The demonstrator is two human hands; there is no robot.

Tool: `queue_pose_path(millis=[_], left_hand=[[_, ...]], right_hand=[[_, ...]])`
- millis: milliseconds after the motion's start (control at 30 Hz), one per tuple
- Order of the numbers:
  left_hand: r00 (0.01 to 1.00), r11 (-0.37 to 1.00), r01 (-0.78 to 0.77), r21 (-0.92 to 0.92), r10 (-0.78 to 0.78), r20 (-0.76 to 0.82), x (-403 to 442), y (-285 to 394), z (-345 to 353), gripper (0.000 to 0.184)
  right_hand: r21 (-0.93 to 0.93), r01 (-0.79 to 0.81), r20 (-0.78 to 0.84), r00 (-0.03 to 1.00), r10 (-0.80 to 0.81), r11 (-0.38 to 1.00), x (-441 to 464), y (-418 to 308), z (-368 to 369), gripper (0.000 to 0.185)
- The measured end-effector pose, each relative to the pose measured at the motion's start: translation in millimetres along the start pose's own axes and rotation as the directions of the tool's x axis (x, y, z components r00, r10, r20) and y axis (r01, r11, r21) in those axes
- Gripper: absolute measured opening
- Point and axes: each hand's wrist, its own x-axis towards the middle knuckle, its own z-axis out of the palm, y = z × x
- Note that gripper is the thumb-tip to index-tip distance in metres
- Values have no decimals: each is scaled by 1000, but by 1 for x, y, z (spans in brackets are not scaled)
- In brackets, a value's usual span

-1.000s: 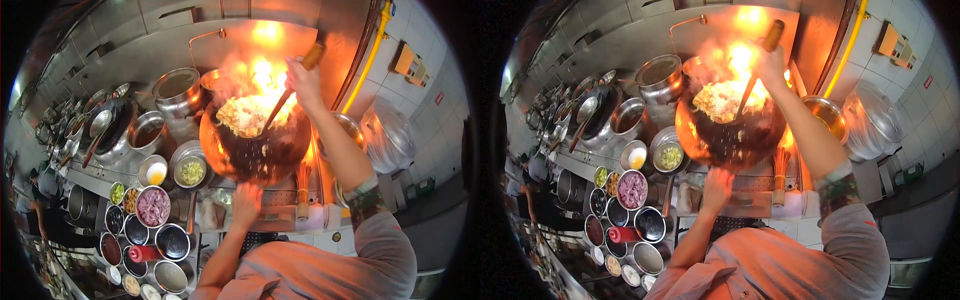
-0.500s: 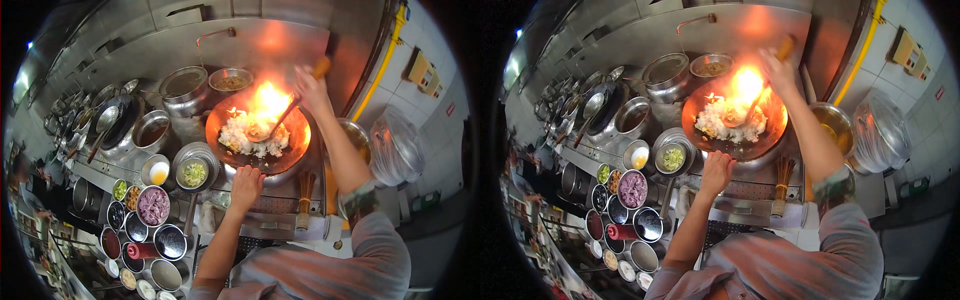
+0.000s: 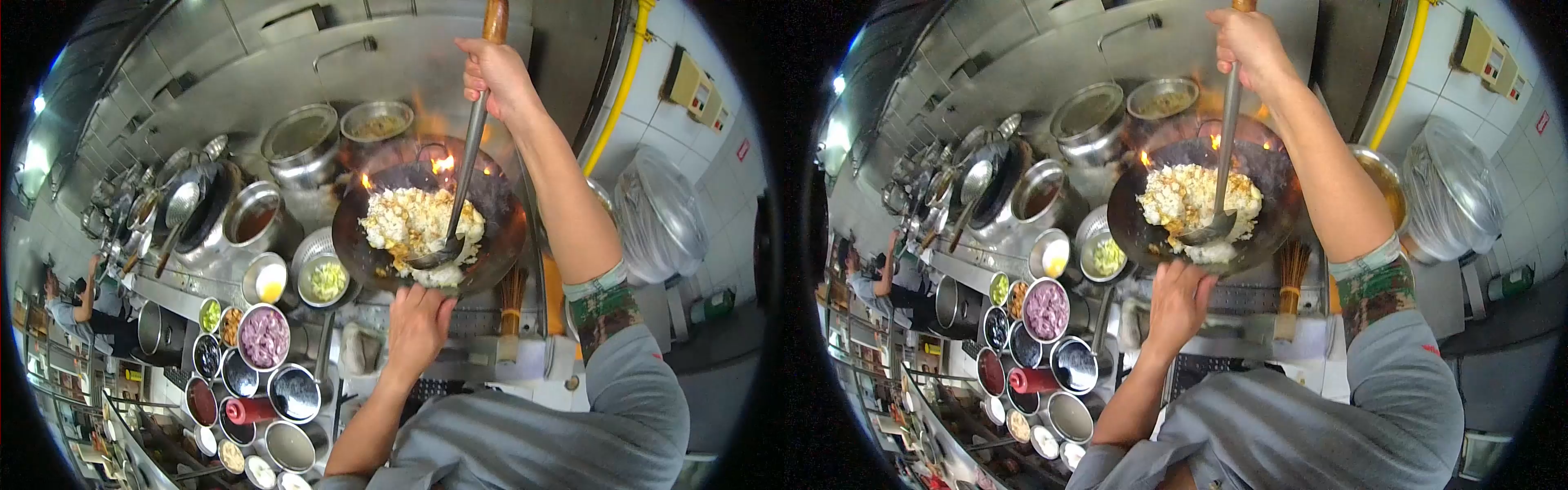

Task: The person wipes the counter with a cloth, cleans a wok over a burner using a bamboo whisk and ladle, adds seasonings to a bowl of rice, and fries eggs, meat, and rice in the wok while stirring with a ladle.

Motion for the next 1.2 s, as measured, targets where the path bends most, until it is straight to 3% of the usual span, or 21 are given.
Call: queue_pose_path(millis=[67, 133, 167, 233, 300, 333, 467, 500, 567, 667, 700, 800, 900, 1000, 1100, 1167, 1200], left_hand=[[999, 999, 36, -37, -37, -35, -2, 7, 2, 11], [999, 998, 43, 53, -42, -13, -22, -16, 26, 11], [999, 994, 47, 96, -47, -9, -34, -25, 36, 11], [998, 997, 39, 63, -42, 46, -78, -26, 31, 12], [997, 996, 24, -85, -17, 79, -106, -13, 2, 15], [1000, 999, -9, -47, 10, 30, -93, -9, -9, 13], [997, 998, -32, -49, 28, -77, -14, -4, -20, 14], [996, 999, -31, -38, 28, -86, -10, -8, -5, 14], [999, 1000, 19, -7, -19, -34, -36, -35, 32, 13], [999, 999, 38, 11, -38, 27, -99, -43, 30, 13], [999, 999, 32, 9, -33, 39, -103, -45, 25, 13], [1000, 1000, 14, -7, -14, 4, -72, -22, -9, 13], [993, 997, -68, -38, 64, -99, -25, -37, 7, 13], [998, 999, -32, 9, 33, -53, -4, -50, 25, 14], [997, 998, -51, 23, 53, -59, -9, -64, 50, 16], [1000, 998, -7, 57, 6, 15, -9, -63, 50, 17], [1000, 998, -2, 63, 0, 27, -8, -64, 50, 17]], right_hand=[[-92, 38, -41, 998, -42, 995, -20, 14, 16, 32], [-219, 136, -57, 987, -152, 966, -25, 41, 20, 31], [-174, 235, -34, 969, -245, 956, -26, 52, 16, 31], [-119, 285, -80, 952, -296, 951, -36, 31, 4, 33], [33, 258, -57, 965, -256, 966, -42, 5, -18, 34], [50, 255, -63, 966, -252, 966, -43, -2, -21, 35], [-99, 192, -173, 963, -207, 976, -48, -1, 12, 33], [-225, 202, -206, 946, -249, 953, -50, 12, 23, 28], [-259, 171, -176, 959, -220, 951, -45, 47, 28, 27], [-90, 308, -23, 950, -311, 947, -64, 33, 15, 29], [-40, 262, 13, 965, -261, 964, -68, 20, 3, 31], [2, 189, 30, 981, -189, 982, -62, 4, -21, 35], [-20, 244, 39, 969, -243, 969, -61, -30, -25, 39], [90, 385, 111, 913, -393, 918, -64, -48, -36, 39], [176, 391, -45, 920, -390, 903, -50, 26, -54, 39], [102, 300, 69, 949, -308, 949, -37, 95, -53, 38], [102, 271, 66, 958, -279, 957, -29, 89, -46, 37]])
